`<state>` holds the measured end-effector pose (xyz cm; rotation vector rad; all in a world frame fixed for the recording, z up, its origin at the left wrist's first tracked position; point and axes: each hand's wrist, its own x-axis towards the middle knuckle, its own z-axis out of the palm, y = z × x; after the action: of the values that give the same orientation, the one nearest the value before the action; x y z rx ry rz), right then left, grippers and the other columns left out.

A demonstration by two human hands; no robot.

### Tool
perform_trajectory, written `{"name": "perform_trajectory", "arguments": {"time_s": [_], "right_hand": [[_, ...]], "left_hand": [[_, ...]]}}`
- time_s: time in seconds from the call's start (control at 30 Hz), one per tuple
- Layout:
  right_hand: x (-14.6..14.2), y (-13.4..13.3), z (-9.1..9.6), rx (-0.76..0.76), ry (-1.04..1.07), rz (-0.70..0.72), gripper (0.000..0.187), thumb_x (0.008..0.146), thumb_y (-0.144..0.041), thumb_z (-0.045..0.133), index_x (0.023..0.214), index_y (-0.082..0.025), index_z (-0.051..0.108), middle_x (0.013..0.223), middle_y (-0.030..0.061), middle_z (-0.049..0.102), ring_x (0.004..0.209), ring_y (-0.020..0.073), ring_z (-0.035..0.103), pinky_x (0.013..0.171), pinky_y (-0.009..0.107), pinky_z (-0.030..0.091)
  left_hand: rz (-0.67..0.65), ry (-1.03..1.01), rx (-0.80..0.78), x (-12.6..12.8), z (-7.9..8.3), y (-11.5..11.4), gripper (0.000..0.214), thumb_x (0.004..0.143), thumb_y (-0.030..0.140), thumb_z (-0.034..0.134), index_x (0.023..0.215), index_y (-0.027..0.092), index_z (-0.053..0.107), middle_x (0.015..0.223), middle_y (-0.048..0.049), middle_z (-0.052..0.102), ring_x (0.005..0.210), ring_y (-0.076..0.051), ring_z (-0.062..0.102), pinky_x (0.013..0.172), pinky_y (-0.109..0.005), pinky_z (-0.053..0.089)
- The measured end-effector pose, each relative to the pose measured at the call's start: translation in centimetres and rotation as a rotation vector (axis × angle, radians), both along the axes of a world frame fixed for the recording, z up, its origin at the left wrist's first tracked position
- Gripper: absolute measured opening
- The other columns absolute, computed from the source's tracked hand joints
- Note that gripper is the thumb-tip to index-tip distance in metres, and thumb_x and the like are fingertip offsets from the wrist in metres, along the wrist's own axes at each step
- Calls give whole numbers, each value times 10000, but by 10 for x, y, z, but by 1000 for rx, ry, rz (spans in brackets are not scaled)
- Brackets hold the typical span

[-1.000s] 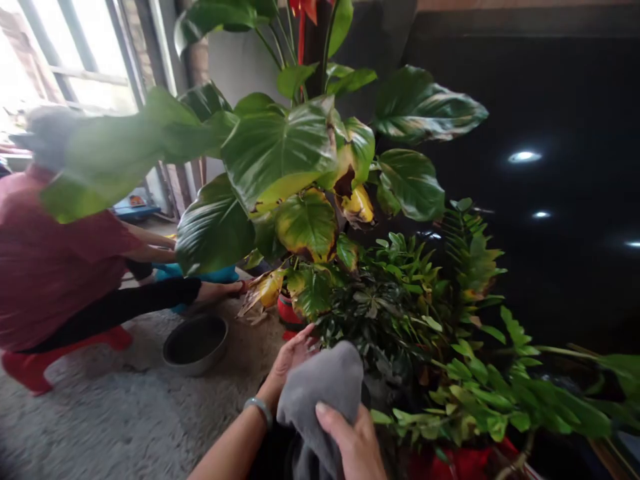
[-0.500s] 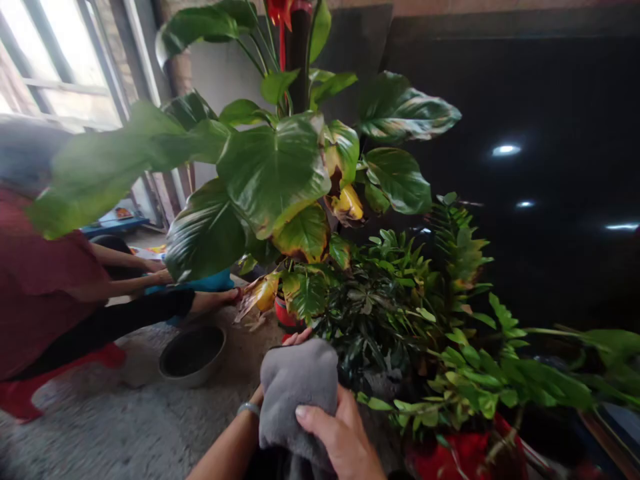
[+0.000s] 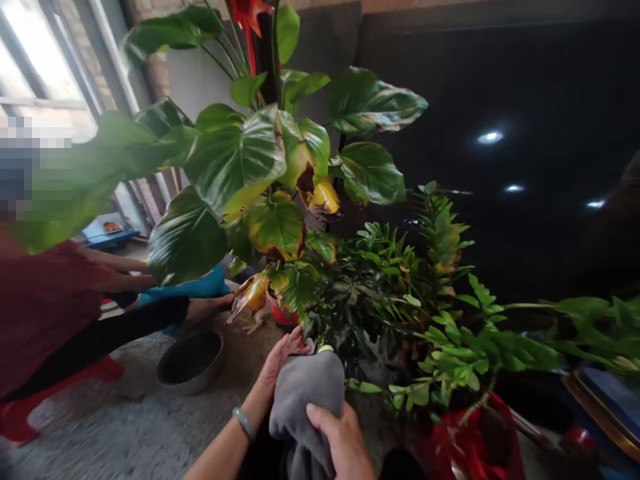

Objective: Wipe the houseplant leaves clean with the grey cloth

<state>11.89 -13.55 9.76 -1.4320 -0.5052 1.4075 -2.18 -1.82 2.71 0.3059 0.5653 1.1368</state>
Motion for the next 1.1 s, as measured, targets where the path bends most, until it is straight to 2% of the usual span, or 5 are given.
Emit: {"name": "perform_trajectory", "arguments": {"time_s": [0.3,0.5,0.7,0.97,1.1], "right_hand": [[26,5,26,175,-220,72,348,541,-301,651,854,-151,676,795,84,713,816,297,641,747,392,476],[51,-27,20,336,-323,125,570,547,-223,655,1117,-210,623,1096,74,671,1037,279,580,866,387,425],[87,-51,0,120,-156,-138,297,504,-384,657,732,-194,658,688,39,651,616,203,612,495,285,397],[220,-108,10,106,-718,-1035,536,498,-553,630,890,-187,602,769,100,642,732,295,606,691,433,476],[317,-140,33,-144,-1155,-1228,809,561,-587,608,1183,-77,523,1187,293,539,1167,458,444,962,548,323]], "left_hand": [[-101,98,-335,58,54,-87,239,704,229,659,904,99,670,849,-117,739,961,-313,663,916,-418,476],[18,386,-248,75,101,-71,234,630,75,625,857,130,645,627,-26,701,693,-237,698,693,-331,557],[306,572,159,82,153,-23,308,526,177,704,829,178,649,669,33,710,586,-165,648,562,-241,522],[-269,794,108,96,63,-19,320,449,244,763,738,141,668,632,-32,710,627,-231,663,623,-305,537],[-263,724,-57,77,42,-27,279,503,237,782,747,172,663,603,-30,701,693,-281,691,673,-361,565]]}}
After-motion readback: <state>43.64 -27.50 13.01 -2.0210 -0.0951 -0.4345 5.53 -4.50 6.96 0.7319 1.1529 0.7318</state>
